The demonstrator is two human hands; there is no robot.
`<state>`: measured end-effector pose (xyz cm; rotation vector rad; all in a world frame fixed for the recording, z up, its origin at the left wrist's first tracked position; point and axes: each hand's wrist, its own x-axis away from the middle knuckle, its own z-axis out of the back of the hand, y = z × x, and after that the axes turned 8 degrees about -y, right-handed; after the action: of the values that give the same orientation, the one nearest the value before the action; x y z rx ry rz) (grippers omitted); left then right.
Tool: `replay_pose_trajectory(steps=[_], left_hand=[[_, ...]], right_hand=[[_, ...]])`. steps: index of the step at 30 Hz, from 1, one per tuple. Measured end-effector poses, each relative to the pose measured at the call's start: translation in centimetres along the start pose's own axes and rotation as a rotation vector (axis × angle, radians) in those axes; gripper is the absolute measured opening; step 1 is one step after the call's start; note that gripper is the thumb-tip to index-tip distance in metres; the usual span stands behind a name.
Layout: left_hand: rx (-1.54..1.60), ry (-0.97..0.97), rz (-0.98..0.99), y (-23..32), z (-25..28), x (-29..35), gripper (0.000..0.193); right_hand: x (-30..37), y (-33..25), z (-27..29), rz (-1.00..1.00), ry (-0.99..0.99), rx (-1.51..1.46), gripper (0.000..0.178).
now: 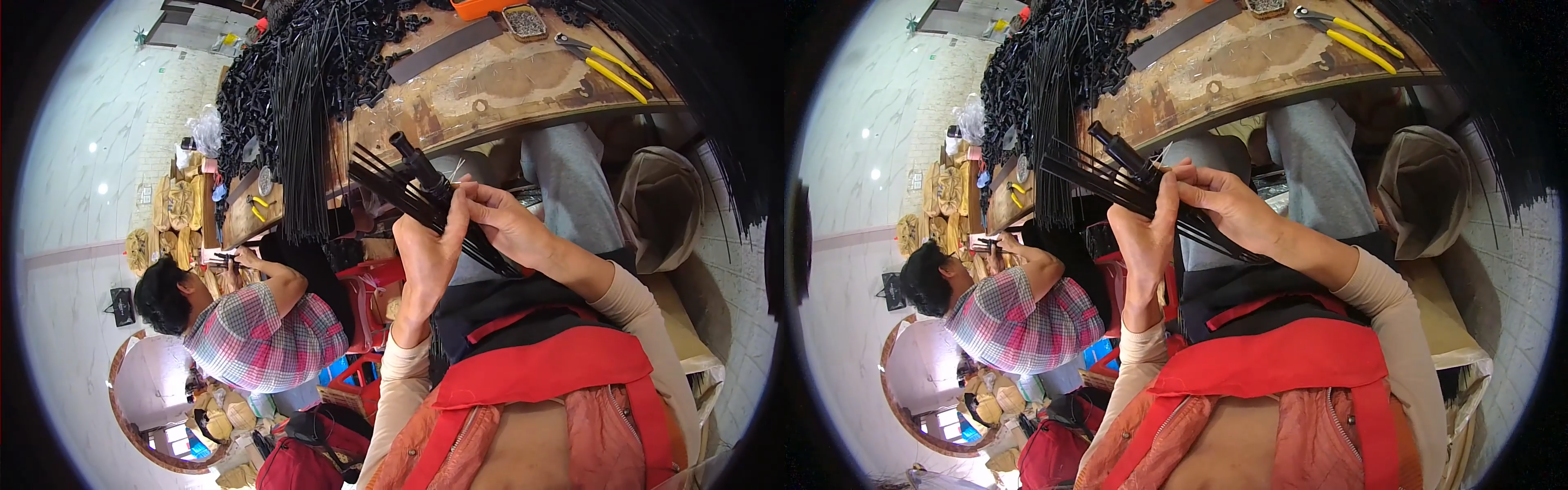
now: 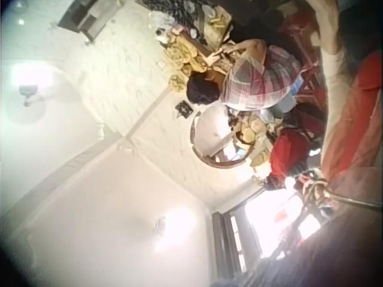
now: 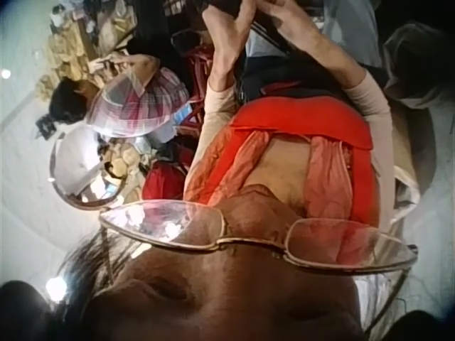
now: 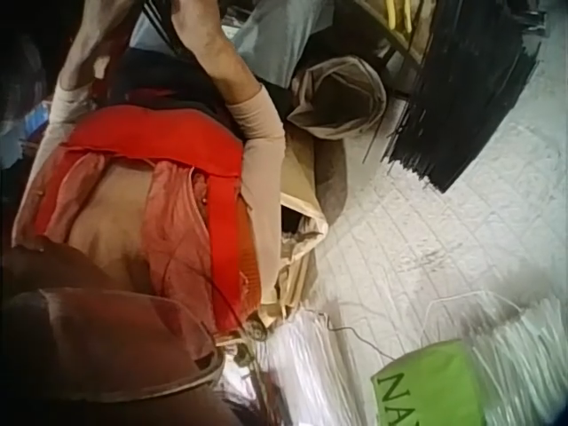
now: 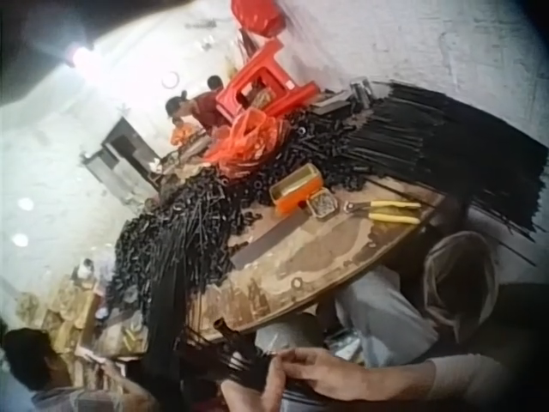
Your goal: The worker is cutting black tubes with pliers and inserting them into a base component at a production workbench.
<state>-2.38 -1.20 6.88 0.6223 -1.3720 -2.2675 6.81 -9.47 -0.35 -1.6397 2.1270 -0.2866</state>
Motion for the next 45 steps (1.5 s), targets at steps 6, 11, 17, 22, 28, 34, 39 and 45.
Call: replay_pose_trajectory(steps=[6, 11, 17, 22, 28, 34, 39, 45], left_hand=[[0.101, 0.057, -0.029, -0.2, -1.3, 0.3, 0.012], [0.099, 0.022, -0.043, 0.0, -2.1, 0.1, 0.01], [0.294, -0.318, 0.123, 1.1, -0.2, -0.4, 0.017], [0.725, -0.441, 0.085, 0.0, -2.3, -0.3, 0.022], [1.069, -0.433, 0.057, -1.7, -5.6, -0.7, 0.034], [1.029, -0.335, 0.143, -0.9, -5.2, -1.4, 0.03], [0.89, -0.271, 0.201, -0.9, -4.6, -0.5, 0.018], [0.986, -0.394, 0.062, -1.6, -4.6, -0.4, 0.035]], right_hand=[[0.5, -0.3, 1.2, -0.066, -0.035, -0.125, 0.025], [1.2, -1.2, 0.7, -0.042, -0.002, -0.119, 0.025], [4.0, -3.9, 0.2, 0.026, 0.077, 1.065, 0.025], [3.5, -18.0, 3.9, 0.43, 0.463, 2.439, 0.033], [3.4, -26.2, 12.1, 0.316, 0.578, 2.581, 0.045], [5.1, -25.2, 6.9, 0.386, 0.546, 1.467, 0.032], [6.7, -19.6, -3.0, -0.567, 0.218, 1.159, 0.032], [8.3, -14.7, -5.8, -0.307, -0.041, 1.718, 0.039]])
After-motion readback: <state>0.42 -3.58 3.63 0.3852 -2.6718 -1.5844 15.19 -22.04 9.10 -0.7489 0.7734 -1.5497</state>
